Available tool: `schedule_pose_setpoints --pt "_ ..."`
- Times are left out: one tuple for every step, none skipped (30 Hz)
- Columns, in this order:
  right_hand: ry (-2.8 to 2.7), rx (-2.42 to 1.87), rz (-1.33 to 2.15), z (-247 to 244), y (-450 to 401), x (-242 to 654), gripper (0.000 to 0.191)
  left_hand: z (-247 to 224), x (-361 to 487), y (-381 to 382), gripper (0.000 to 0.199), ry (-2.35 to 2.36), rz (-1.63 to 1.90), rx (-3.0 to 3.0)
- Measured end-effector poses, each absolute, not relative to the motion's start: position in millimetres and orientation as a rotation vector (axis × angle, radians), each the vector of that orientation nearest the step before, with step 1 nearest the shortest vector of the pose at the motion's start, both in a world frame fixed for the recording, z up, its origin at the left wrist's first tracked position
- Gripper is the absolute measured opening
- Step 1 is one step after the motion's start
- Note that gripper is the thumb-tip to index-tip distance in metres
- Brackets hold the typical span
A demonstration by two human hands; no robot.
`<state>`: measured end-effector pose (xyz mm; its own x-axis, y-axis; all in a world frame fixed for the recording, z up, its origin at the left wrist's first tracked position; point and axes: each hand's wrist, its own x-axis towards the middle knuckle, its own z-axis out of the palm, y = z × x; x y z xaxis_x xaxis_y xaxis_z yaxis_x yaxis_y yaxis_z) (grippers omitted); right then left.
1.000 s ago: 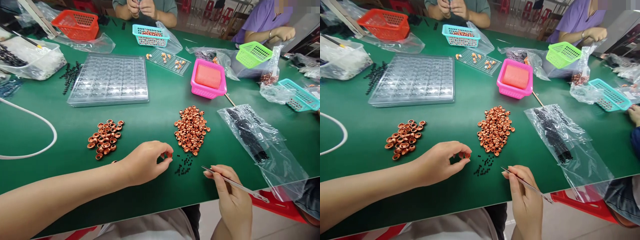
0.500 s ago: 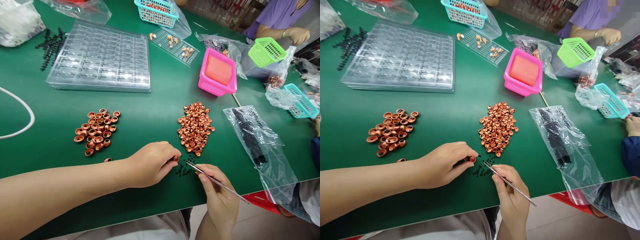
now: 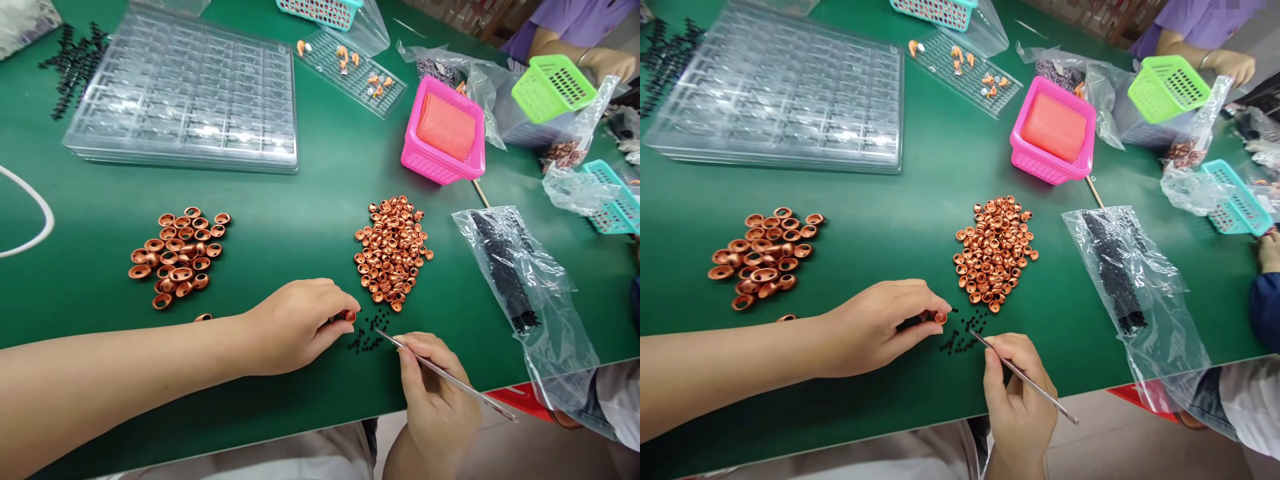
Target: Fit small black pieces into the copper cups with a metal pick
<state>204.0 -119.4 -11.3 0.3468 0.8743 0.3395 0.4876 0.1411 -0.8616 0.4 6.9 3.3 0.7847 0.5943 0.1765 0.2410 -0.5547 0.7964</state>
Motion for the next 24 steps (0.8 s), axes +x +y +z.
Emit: schedule_pose_setpoints --pt "-1.290 -1.506 0.433 -11.6 -119.5 203.8 0.019 3.8 0.6 7.0 0.011 0.620 0.550 2.158" --pt "-1.294 -1.505 0.430 -11.8 -119.5 203.7 0.019 4.2 0.7 7.0 0.011 0.621 0.547 2.158" --pt "-1.301 -1.502 0.429 -11.9 -119.4 203.7 0.019 4.5 0.7 7.0 0.011 0.621 0.545 2.159" --pt "-1.313 -1.496 0.426 -11.9 -119.1 203.7 0.019 4.6 0.6 6.9 0.011 0.619 0.544 2.159" --pt "-1.328 -1.491 0.424 -11.7 -118.8 203.7 0.019 4.4 0.5 6.9 0.011 0.617 0.546 2.159" --pt "-1.342 -1.487 0.422 -11.5 -118.5 203.8 0.019 4.0 0.3 7.0 0.011 0.614 0.550 2.160" --pt "-1.352 -1.492 0.423 -11.1 -118.2 203.8 0.019 3.6 0.1 7.0 0.011 0.613 0.554 2.163" --pt "-1.361 -1.501 0.424 -10.8 -118.1 203.8 0.019 3.1 0.0 7.1 0.010 0.613 0.554 2.165" --pt "-1.365 -1.514 0.426 -10.5 -118.0 203.8 0.018 2.7 0.0 7.2 0.010 0.614 0.555 2.168" --pt "-1.365 -1.528 0.428 -10.3 -118.1 203.7 0.018 2.6 0.1 7.3 0.010 0.615 0.555 2.170" --pt "-1.365 -1.540 0.429 -10.2 -118.2 203.7 0.018 2.6 0.4 7.4 0.010 0.617 0.553 2.171" --pt "-1.367 -1.547 0.430 -10.1 -118.4 203.7 0.018 2.8 0.7 7.5 0.010 0.618 0.549 2.171" --pt "-1.374 -1.551 0.431 -10.2 -118.6 203.7 0.018 3.2 1.1 7.5 0.011 0.619 0.545 2.171" --pt "-1.384 -1.553 0.432 -10.3 -118.7 203.8 0.019 3.6 1.4 7.5 0.011 0.619 0.541 2.169" --pt "-1.395 -1.553 0.434 -10.4 -118.8 203.8 0.020 3.9 1.5 7.4 0.012 0.617 0.538 2.168" --pt "-1.403 -1.554 0.436 -10.5 -118.9 203.8 0.021 4.2 1.6 7.4 0.012 0.615 0.533 2.166" --pt "-1.404 -1.555 0.432 -10.6 -119.0 203.6 0.022 4.3 1.4 7.3 0.012 0.613 0.532 2.165" --pt "-1.397 -1.554 0.423 -10.7 -119.1 203.3 0.022 4.4 1.2 7.2 0.012 0.614 0.532 2.164" --pt "-1.383 -1.551 0.410 -10.9 -119.2 202.8 0.022 4.3 1.0 7.2 0.012 0.615 0.531 2.163" --pt "-1.362 -1.547 0.396 -11.0 -119.4 202.2 0.021 4.1 0.7 7.2 0.012 0.617 0.531 2.161" --pt "-1.341 -1.544 0.384 -11.1 -119.5 201.6 0.020 3.9 0.5 7.1 0.012 0.619 0.531 2.160" --pt "-1.320 -1.542 0.376 -11.2 -119.7 201.0 0.020 3.7 0.3 7.2 0.012 0.618 0.530 2.159" --pt "-1.305 -1.540 0.369 -11.3 -119.9 200.5 0.019 3.4 0.2 7.2 0.012 0.617 0.531 2.158" --pt "-1.299 -1.538 0.368 -11.3 -120.0 200.2 0.019 3.2 0.1 7.2 0.011 0.615 0.531 2.158"
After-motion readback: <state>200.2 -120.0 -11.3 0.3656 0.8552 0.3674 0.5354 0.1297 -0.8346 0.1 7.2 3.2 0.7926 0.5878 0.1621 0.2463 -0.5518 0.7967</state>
